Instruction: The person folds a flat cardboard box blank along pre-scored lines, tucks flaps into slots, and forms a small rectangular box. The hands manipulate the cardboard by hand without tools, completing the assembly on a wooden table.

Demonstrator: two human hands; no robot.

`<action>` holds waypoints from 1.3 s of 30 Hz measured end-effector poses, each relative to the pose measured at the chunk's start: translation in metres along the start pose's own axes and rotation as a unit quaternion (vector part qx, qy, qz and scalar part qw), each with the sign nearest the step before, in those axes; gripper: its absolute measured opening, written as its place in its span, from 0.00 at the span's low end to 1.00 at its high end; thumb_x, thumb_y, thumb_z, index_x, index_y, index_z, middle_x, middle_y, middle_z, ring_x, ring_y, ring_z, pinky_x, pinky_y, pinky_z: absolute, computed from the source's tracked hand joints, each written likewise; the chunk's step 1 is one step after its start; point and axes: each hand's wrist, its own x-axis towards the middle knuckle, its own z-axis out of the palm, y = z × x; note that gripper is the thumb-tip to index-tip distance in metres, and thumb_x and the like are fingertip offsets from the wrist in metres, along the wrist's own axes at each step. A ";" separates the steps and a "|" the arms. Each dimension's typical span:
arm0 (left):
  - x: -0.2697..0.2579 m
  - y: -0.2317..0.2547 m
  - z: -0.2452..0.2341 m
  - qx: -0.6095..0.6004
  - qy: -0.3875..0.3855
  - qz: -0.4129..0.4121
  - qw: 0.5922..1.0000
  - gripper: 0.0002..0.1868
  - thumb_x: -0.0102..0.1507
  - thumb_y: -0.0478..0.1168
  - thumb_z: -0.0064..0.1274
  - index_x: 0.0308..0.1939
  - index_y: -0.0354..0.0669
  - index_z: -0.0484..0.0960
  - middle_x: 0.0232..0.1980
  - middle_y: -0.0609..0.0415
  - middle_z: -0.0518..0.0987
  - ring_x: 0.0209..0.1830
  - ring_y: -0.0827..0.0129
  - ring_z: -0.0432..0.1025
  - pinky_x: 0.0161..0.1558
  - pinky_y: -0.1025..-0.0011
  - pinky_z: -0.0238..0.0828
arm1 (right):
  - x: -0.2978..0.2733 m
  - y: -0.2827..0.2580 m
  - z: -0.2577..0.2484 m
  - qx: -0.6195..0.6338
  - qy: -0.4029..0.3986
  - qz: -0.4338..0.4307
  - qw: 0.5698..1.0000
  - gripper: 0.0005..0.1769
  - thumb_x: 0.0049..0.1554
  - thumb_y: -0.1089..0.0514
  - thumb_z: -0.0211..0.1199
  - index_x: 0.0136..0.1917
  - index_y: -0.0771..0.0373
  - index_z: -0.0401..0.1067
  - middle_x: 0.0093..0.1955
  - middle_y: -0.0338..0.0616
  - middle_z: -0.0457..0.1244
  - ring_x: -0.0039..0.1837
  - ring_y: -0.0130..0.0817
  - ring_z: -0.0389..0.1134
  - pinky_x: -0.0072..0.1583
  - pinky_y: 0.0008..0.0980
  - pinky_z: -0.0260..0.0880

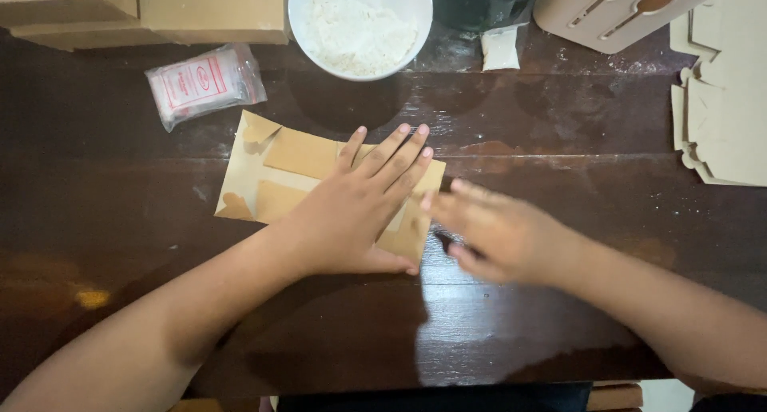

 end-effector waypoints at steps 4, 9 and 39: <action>-0.001 0.001 0.000 0.008 0.018 0.000 1.000 0.72 0.52 0.88 0.51 0.80 0.35 0.51 0.84 0.40 0.46 0.84 0.51 0.42 0.76 0.41 0.38 | 0.000 0.009 -0.010 -0.048 0.069 -0.006 0.996 0.31 0.66 0.55 0.48 0.77 0.73 0.54 0.74 0.58 0.60 0.75 0.49 0.62 0.79 0.56 0.56; -0.001 0.001 0.000 -0.015 0.017 -0.003 1.000 0.66 0.57 0.83 0.47 0.80 0.35 0.50 0.84 0.40 0.45 0.85 0.51 0.40 0.76 0.41 0.35 | -0.008 -0.027 0.002 0.023 0.043 -0.135 0.990 0.37 0.60 0.56 0.56 0.77 0.74 0.51 0.74 0.66 0.59 0.72 0.57 0.67 0.74 0.57 0.66; -0.001 0.000 0.006 0.014 0.027 -0.002 1.000 0.70 0.53 0.88 0.46 0.80 0.36 0.51 0.84 0.40 0.46 0.84 0.51 0.42 0.76 0.42 0.36 | 0.000 -0.026 0.001 0.017 0.009 -0.092 0.996 0.30 0.61 0.53 0.57 0.71 0.72 0.63 0.67 0.59 0.63 0.71 0.50 0.65 0.77 0.53 0.55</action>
